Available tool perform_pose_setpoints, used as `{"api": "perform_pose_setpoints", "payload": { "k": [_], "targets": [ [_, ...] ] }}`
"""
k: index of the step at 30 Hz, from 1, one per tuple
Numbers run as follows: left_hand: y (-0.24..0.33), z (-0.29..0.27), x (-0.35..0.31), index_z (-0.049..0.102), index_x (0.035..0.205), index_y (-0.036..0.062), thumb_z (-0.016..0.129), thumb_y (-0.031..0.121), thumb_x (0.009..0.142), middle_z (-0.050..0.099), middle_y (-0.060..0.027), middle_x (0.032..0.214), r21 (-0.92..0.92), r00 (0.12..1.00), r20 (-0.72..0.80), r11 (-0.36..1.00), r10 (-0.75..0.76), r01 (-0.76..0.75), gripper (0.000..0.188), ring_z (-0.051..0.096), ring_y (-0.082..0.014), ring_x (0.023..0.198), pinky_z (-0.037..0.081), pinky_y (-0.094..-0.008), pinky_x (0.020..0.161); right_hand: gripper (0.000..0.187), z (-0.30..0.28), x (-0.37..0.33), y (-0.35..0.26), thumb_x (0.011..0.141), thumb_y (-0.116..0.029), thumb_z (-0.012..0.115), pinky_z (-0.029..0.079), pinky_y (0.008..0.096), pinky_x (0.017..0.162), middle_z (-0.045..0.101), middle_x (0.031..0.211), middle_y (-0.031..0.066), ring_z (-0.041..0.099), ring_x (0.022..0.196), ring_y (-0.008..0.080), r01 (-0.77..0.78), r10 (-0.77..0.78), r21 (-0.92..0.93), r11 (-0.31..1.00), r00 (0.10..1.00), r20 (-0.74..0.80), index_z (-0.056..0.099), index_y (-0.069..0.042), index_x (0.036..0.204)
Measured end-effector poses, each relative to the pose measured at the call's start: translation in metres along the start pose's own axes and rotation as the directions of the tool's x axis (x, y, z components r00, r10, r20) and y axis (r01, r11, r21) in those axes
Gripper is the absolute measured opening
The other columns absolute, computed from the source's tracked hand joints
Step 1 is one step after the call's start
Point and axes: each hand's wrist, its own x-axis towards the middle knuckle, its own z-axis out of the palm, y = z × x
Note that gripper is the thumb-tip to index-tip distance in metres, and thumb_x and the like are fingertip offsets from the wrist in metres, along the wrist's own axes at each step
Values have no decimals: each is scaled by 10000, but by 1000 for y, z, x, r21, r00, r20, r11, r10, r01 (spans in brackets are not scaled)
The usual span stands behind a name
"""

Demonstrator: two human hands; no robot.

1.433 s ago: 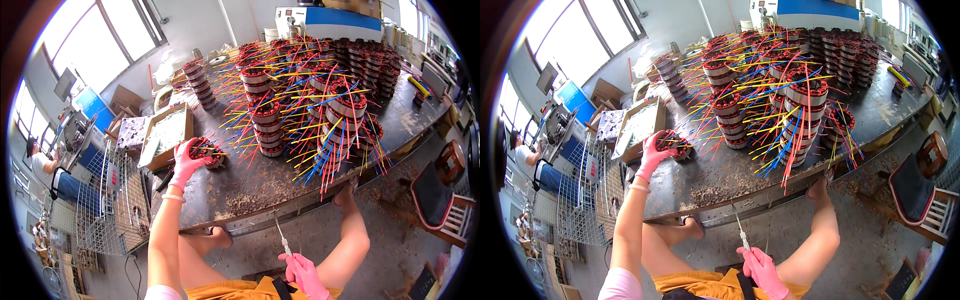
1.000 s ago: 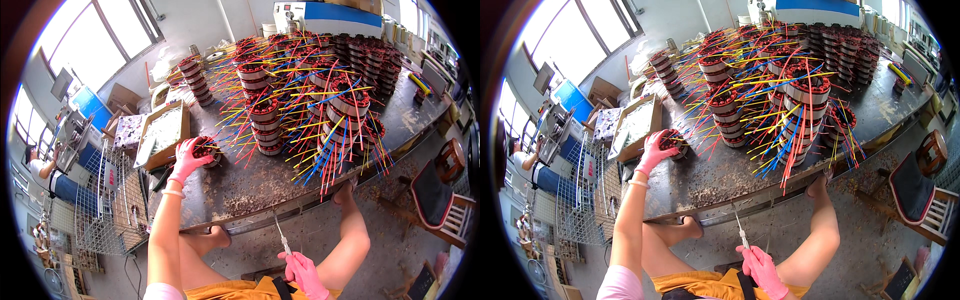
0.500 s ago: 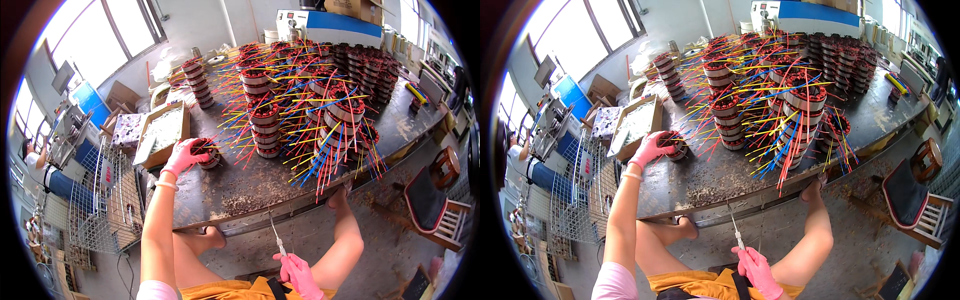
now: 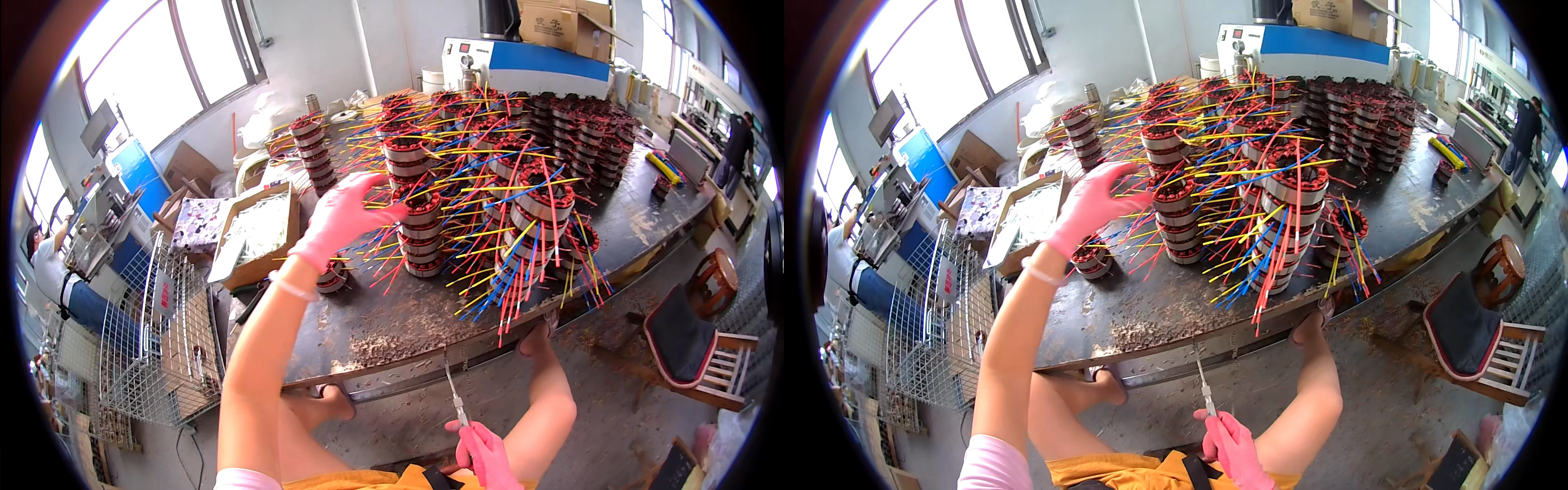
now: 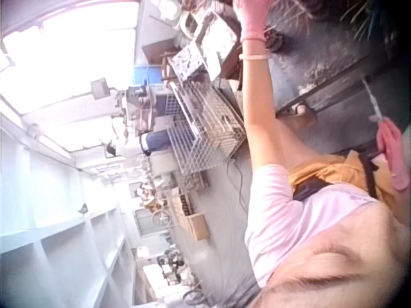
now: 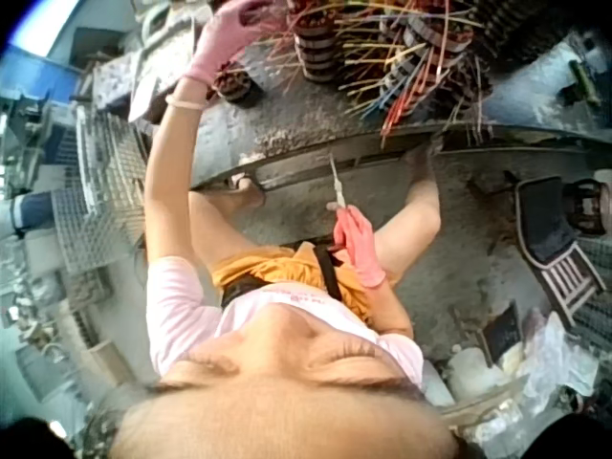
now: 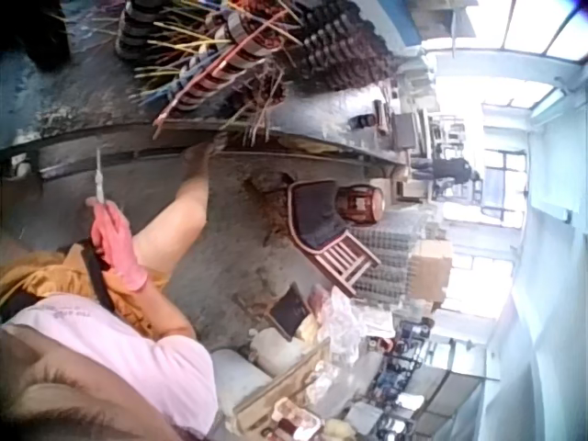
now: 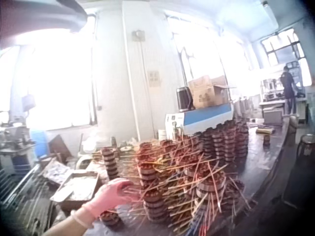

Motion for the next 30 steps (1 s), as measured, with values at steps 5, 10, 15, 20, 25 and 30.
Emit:
{"api": "perform_pose_setpoints", "payload": {
  "k": [5, 10, 15, 20, 25, 30],
  "targets": [
    [-18, 46, 26, 369, 1447, -53, 797, 673, 631, 523, -237, 1389, 147, 982, 118, 981, -145, 127, 1174, 521, -349, 1293, 428, -403, 1076, 256, 2, -4, 0, 1036, -204, 532, 293, 185, 498, 460, 626, -51, 417, 555, 39, -20, 19, 49, 999, 1000, 19, 635, -29, 1192],
    [-5, 36, 19, 404, 1427, -42, 877, 494, 609, 559, -230, 1352, -94, 981, 65, 977, -185, 190, 1086, 555, -330, 1256, 433, -393, 1065, 263, -3, -12, 3, 1035, -201, 535, 293, 181, 501, 468, 630, -54, 422, 559, 30, 8, -9, 40, 999, 1000, 26, 627, -33, 1214],
    [-16, 3, -50, 441, 1399, -37, 896, 410, 603, 585, -213, 1299, -152, 996, -58, 986, -70, 60, 1020, 575, -334, 1207, 441, -394, 1050, 337, -7, -7, 15, 1042, -249, 525, 257, 193, 473, 478, 621, -47, 373, 522, 15, -39, 39, 29, 999, 999, 19, 597, -12, 1270],
    [-41, -24, -172, 474, 1378, -9, 924, 332, 537, 588, -185, 1301, -81, 998, 66, 997, 4, 1, 1013, 562, -358, 1221, 435, -428, 1054, 335, 9, -6, 14, 1038, -234, 530, 256, 195, 469, 474, 626, -50, 364, 519, 20, -149, 159, -142, 978, 985, 60, 585, -7, 1278],
    [-77, -11, -249, 476, 1394, 30, 912, 328, 573, 541, -196, 1329, -93, 951, 248, 973, -183, 211, 977, 512, -371, 1249, 415, -434, 1064, 338, 39, 8, 23, 1031, -213, 528, 277, 203, 502, 459, 640, -45, 386, 557, 36, -228, 258, -218, 949, 959, 119, 568, 27, 1266],
    [-92, -2, -256, 478, 1393, 33, 908, 311, 565, 500, -217, 1370, -98, 956, 273, 985, -111, 142, 974, 493, -408, 1250, 405, -450, 1072, 314, 45, 20, 44, 1036, -195, 510, 290, 209, 525, 450, 648, -47, 395, 568, 45, -265, 300, -259, 929, 948, 104, 575, 16, 1260]
  ]
}}
